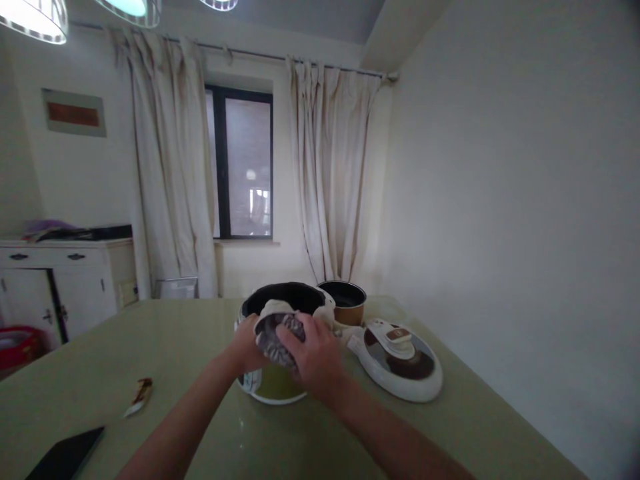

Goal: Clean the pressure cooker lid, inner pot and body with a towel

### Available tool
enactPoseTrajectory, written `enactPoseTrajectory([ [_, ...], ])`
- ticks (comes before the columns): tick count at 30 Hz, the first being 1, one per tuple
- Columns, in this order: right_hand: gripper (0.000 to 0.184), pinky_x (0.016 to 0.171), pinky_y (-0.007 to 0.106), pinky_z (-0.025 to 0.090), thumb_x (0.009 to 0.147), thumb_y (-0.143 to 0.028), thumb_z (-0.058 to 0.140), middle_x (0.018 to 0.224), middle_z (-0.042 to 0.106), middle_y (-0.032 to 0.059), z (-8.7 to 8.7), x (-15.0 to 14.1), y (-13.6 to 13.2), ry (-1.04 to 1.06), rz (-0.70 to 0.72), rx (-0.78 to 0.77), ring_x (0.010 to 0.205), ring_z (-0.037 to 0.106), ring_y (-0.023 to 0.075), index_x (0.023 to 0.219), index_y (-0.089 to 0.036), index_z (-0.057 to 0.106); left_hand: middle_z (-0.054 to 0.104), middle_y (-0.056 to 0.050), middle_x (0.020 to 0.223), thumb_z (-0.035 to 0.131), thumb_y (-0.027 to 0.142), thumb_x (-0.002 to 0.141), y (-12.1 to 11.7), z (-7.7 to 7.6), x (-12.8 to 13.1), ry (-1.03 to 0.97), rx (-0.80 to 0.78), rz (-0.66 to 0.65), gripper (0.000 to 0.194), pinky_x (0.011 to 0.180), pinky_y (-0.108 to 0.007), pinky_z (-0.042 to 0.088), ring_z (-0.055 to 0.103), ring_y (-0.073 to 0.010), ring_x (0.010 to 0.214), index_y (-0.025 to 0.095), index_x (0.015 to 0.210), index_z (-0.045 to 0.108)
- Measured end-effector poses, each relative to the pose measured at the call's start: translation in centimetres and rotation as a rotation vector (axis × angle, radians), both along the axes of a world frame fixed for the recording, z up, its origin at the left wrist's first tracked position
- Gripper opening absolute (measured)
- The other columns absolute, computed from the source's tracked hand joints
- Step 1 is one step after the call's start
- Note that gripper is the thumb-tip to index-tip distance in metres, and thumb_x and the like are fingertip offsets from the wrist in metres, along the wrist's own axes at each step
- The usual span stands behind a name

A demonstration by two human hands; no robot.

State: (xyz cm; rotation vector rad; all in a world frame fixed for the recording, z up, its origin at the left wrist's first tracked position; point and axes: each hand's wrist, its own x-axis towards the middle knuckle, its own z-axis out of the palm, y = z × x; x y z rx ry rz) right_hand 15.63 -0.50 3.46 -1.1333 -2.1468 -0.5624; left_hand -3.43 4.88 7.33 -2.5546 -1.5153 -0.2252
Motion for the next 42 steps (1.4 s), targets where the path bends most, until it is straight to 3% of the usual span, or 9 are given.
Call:
enactPoseTrajectory([
  [6, 0.076, 0.096, 0.045, 0.056, 0.077, -0.024, 0.08, 0.139, 0.056, 0.0114, -12.0, 2.8, -0.3, 0.131, 0.073, 0.096, 0.121, 0.059, 0.0312, 0.148, -0.04, 0.058, 0.078, -0.014, 0.129, 0.076, 0.04, 0.078, 0.0, 1.3, 1.3, 0.055, -0.056, -0.014, 0.055, 0.101, -0.05, 0.055, 0.073, -0.0402, 0.12, 0.028, 0.131, 0.075],
  [10, 0.075, 0.1, 0.047, 0.057, 0.071, -0.016, 0.078, 0.141, 0.057, 0.0111, -15.2, 5.7, 1.0, 0.264, 0.02, 0.007, 0.125, 0.061, 0.0336, 0.141, -0.037, 0.062, 0.079, -0.014, 0.126, 0.063, 0.071, 0.085, -0.6, 1.8, 3.5, 0.024, -0.053, 0.003, 0.061, 0.096, -0.049, 0.056, 0.074, -0.0396, 0.117, 0.031, 0.13, 0.076],
  [18, 0.062, 0.102, 0.052, 0.057, 0.09, -0.029, 0.063, 0.132, 0.062, 0.0177, -13.2, 1.0, 2.7, 1.026, -0.263, -0.031, 0.122, 0.066, 0.0364, 0.151, -0.024, 0.051, 0.081, -0.016, 0.117, 0.05, 0.095, 0.079, -0.8, 2.1, 4.3, 0.003, -0.07, 0.046, 0.085, 0.087, -0.046, 0.057, 0.076, -0.0423, 0.112, 0.029, 0.121, 0.082],
  [23, 0.077, 0.103, 0.057, 0.053, 0.073, -0.023, 0.077, 0.148, 0.053, 0.0192, -14.2, -3.3, -0.1, 0.695, -0.222, -0.143, 0.13, 0.059, 0.0448, 0.148, -0.031, 0.058, 0.082, -0.015, 0.113, 0.034, 0.09, 0.09, -1.0, 2.2, 4.6, -0.025, -0.072, 0.078, 0.082, 0.084, -0.045, 0.056, 0.077, -0.0408, 0.109, 0.03, 0.114, 0.084],
  [29, 0.066, 0.095, 0.051, 0.056, 0.082, -0.041, 0.079, 0.148, 0.058, 0.0107, -9.6, -6.0, -0.5, 0.198, 0.021, -0.137, 0.127, 0.058, 0.0388, 0.145, -0.041, 0.059, 0.082, -0.015, 0.115, 0.046, 0.093, 0.084, -1.3, 2.5, 4.8, -0.012, -0.083, 0.091, 0.081, 0.087, -0.048, 0.056, 0.075, -0.0428, 0.112, 0.03, 0.119, 0.083],
  [32, 0.05, 0.094, 0.047, 0.056, 0.091, -0.038, 0.07, 0.144, 0.063, 0.0084, -9.2, -4.9, 0.3, 0.074, 0.074, -0.05, 0.124, 0.06, 0.0342, 0.14, -0.04, 0.062, 0.082, -0.015, 0.117, 0.045, 0.089, 0.087, -1.3, 2.5, 4.2, -0.009, -0.084, 0.066, 0.078, 0.088, -0.046, 0.056, 0.075, -0.0419, 0.113, 0.028, 0.118, 0.083],
  [35, 0.064, 0.1, 0.052, 0.054, 0.083, -0.04, 0.077, 0.148, 0.062, 0.0076, -10.4, -1.2, 0.6, 0.088, 0.054, -0.082, 0.124, 0.06, 0.0365, 0.144, -0.042, 0.061, 0.081, -0.012, 0.121, 0.044, 0.08, 0.095, -1.3, 2.0, 3.2, -0.084, -0.069, 0.009, 0.069, 0.093, -0.041, 0.055, 0.074, -0.036, 0.117, 0.027, 0.121, 0.081],
  [39, 0.072, 0.111, 0.055, 0.05, 0.074, -0.026, 0.074, 0.152, 0.056, 0.0141, -11.6, 3.9, 1.1, 0.415, -0.193, -0.189, 0.135, 0.056, 0.0409, 0.145, -0.03, 0.063, 0.082, -0.012, 0.114, 0.042, 0.07, 0.103, -1.1, 1.0, 2.7, -0.103, 0.033, 0.004, 0.06, 0.095, -0.041, 0.053, 0.075, -0.0334, 0.114, 0.025, 0.112, 0.081],
  [42, 0.069, 0.113, 0.057, 0.049, 0.078, -0.021, 0.067, 0.151, 0.055, 0.0207, -12.1, 3.7, 1.2, 0.659, -0.343, -0.199, 0.139, 0.054, 0.0423, 0.147, -0.02, 0.061, 0.083, -0.013, 0.109, 0.044, 0.069, 0.103, -1.1, 0.7, 3.1, -0.078, 0.031, 0.028, 0.057, 0.09, -0.041, 0.054, 0.077, -0.0346, 0.109, 0.025, 0.108, 0.081],
])
